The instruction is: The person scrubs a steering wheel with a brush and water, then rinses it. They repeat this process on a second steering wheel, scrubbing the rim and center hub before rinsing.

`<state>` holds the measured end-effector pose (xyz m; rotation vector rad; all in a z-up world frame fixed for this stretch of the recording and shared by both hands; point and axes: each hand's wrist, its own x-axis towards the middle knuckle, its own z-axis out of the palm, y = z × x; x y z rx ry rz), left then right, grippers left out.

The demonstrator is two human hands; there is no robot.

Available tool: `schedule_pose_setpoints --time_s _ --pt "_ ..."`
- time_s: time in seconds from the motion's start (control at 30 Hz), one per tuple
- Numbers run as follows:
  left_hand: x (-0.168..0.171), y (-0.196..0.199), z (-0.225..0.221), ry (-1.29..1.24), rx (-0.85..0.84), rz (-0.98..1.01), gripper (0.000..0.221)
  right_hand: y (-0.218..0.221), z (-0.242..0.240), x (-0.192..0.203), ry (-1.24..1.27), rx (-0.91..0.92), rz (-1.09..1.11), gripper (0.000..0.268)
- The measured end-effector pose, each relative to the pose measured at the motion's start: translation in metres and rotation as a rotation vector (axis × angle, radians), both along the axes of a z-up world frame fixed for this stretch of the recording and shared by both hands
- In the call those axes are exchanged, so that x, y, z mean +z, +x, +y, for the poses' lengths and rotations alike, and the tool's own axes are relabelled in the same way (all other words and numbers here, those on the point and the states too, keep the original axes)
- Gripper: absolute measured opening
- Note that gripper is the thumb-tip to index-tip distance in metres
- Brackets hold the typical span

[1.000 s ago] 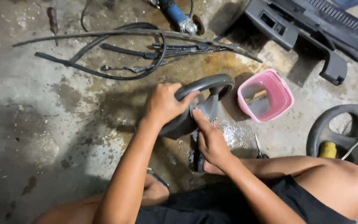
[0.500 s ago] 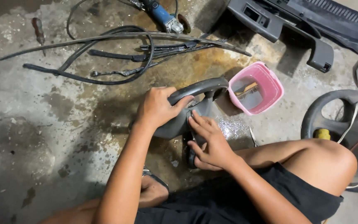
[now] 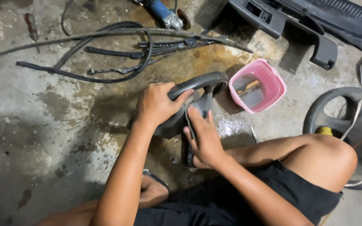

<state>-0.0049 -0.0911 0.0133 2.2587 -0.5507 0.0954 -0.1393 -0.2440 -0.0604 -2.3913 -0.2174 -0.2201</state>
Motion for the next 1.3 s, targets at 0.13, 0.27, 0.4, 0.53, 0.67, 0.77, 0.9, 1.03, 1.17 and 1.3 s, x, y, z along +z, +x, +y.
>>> schedule_pose_setpoints --time_s 0.13,0.27,0.4,0.53,0.67,0.77,0.9,1.03,1.17,1.3 --pt "-0.016 -0.006 -0.020 -0.016 -0.009 0.006 0.050 0.027 0.000 0.009 0.087 -0.010 0.053 0.053" --pt "-0.012 -0.001 -0.013 0.008 -0.003 0.002 0.049 0.027 0.003 0.008 0.167 -0.011 0.072 0.052" --pt "-0.019 -0.001 -0.014 -0.003 0.016 0.021 0.049 0.036 0.002 0.013 0.124 0.026 0.130 0.055" --pt "-0.012 -0.002 -0.007 0.049 0.037 0.003 0.049 0.028 0.005 0.013 0.036 0.069 0.113 0.057" --pt "-0.018 -0.003 -0.010 0.046 0.055 0.004 0.052 0.028 0.011 0.028 0.023 0.054 0.113 0.060" --pt "-0.013 0.001 -0.011 0.057 0.076 0.018 0.051 0.031 0.009 0.020 -0.015 0.060 0.054 0.060" --pt "-0.028 0.000 -0.027 0.041 0.184 0.180 0.051 0.039 0.013 0.015 -0.004 -0.012 0.016 0.066" --pt "-0.039 0.015 -0.027 0.030 0.239 0.380 0.051 0.032 0.018 0.002 -0.126 -0.021 0.015 0.072" --pt "-0.063 0.018 -0.028 -0.139 0.355 0.544 0.053 0.038 0.015 -0.011 -0.106 -0.036 0.014 0.060" --pt "-0.060 0.022 -0.021 -0.280 0.488 0.592 0.057 0.042 0.026 -0.017 -0.163 0.002 -0.047 0.058"
